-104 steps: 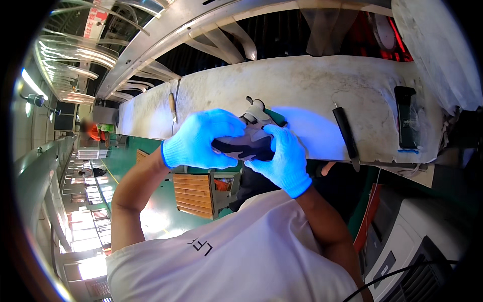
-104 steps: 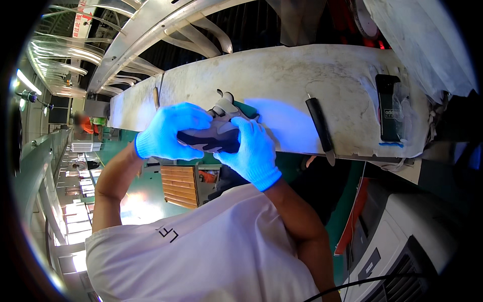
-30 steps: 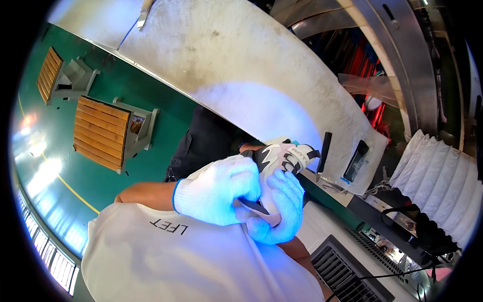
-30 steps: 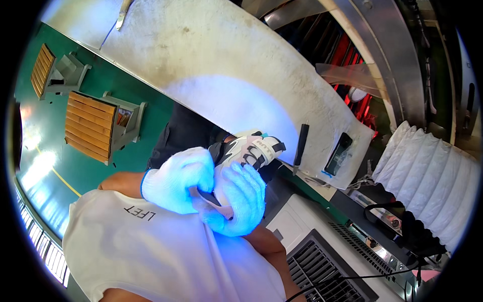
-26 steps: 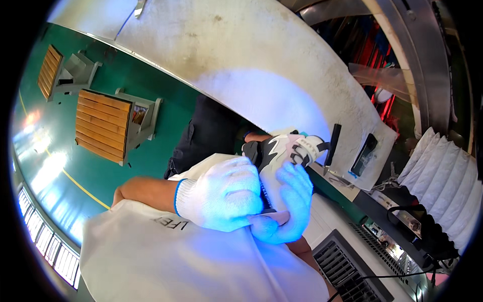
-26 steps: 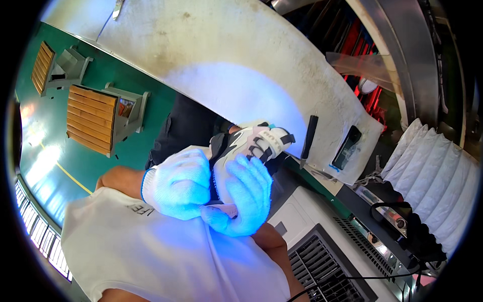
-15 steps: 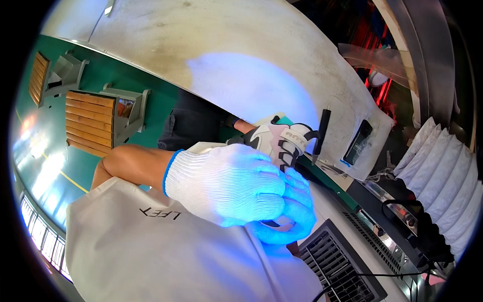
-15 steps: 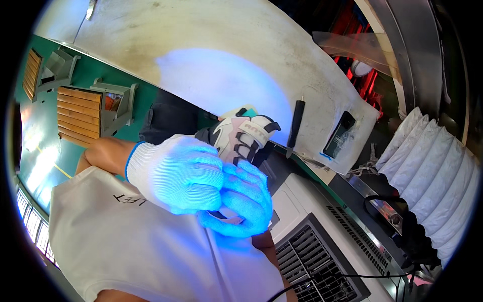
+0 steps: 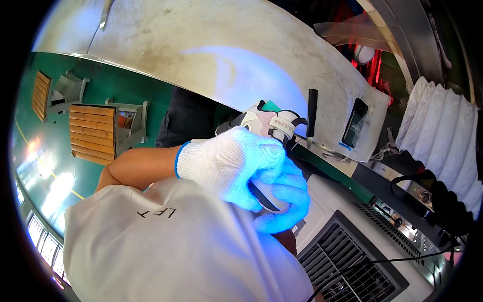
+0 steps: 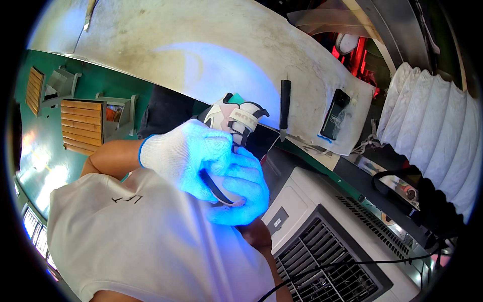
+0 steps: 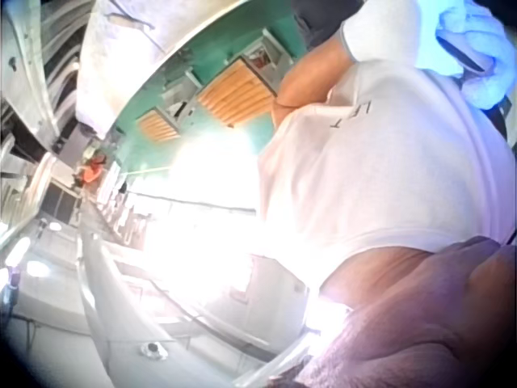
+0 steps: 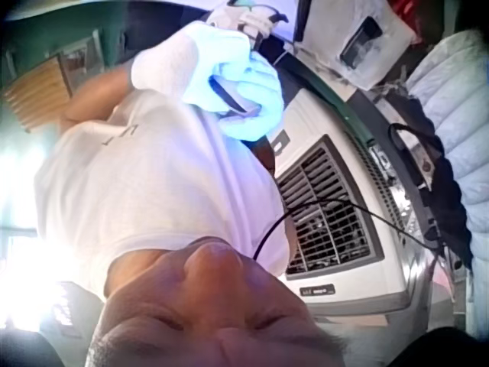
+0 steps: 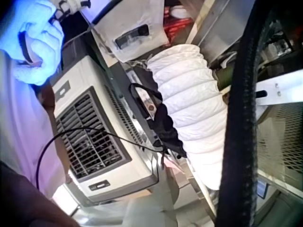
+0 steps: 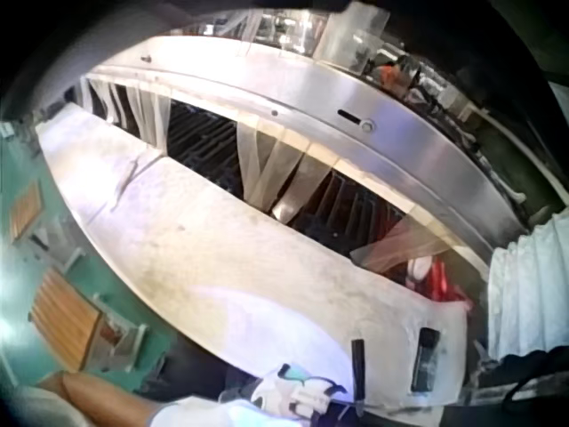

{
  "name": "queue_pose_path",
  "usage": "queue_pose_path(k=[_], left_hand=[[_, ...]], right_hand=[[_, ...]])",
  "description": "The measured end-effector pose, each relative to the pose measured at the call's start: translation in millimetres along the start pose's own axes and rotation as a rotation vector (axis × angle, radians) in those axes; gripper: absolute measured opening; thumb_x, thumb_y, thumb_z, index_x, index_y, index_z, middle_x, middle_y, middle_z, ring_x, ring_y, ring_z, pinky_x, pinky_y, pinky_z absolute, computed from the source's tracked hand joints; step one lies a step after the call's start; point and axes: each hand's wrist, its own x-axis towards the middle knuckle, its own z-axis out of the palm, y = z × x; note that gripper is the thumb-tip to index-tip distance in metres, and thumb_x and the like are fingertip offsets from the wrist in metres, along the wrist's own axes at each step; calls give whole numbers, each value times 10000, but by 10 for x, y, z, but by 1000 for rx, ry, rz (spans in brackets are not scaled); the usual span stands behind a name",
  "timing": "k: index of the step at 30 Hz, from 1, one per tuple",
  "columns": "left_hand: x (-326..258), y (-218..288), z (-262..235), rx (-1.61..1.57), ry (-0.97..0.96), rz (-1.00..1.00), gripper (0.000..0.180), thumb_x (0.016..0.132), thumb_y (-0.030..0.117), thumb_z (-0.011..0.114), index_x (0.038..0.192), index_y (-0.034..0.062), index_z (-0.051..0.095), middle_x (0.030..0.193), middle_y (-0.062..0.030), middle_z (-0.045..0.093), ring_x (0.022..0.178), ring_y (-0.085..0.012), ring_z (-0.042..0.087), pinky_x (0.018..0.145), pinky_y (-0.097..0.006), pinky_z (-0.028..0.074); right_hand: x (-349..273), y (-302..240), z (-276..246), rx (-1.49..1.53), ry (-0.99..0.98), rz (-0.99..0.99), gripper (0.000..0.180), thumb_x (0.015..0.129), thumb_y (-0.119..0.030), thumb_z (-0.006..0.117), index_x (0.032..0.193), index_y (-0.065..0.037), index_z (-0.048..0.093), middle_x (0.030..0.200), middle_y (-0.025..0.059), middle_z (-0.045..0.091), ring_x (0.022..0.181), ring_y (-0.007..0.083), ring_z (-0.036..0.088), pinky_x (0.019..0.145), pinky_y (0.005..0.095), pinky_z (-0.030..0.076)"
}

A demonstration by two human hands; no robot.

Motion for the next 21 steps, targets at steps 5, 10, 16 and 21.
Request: queue_pose_path(k=[5, 10, 16, 21], left_hand=[[-49, -51, 104, 54, 11, -57, 386, 767, 207, 930, 899, 118, 579, 896, -106, 644, 817, -347, 696, 707, -435, 576], [-59, -62, 147, 129, 14, -25, 399, 758, 216, 945, 904, 126, 586, 873, -103, 646, 778, -349, 696, 686, -424, 579], [-58, -78, 23, 63, -34, -11, 406, 792, 255, 936, 920, 120, 575, 875, -98, 645, 805, -349, 714, 704, -422, 590], [-145, -169, -113, 34, 59, 60, 460, 765, 298, 980, 1038, 138, 647, 1061, -106, 679, 925, -350, 730, 796, -446, 619]], right_hand=[[-113, -144, -7, -107, 68, 58, 313, 860, -115, 826, 1154, -20, 774, 1222, 162, 784, 1173, 365, 748, 1153, 628, 531], [51, -220, 13, -99, -6, 42, 278, 856, -34, 836, 1125, -25, 769, 1173, 147, 768, 1161, 357, 751, 1133, 629, 546], [148, -311, 25, -284, -100, 25, 291, 859, -40, 895, 1125, -28, 777, 1149, 146, 762, 1102, 354, 759, 1073, 609, 584], [437, -445, 70, -514, -287, 6, 474, 874, -217, 942, 1245, -16, 725, 1269, 190, 718, 1238, 449, 719, 1098, 603, 578]])
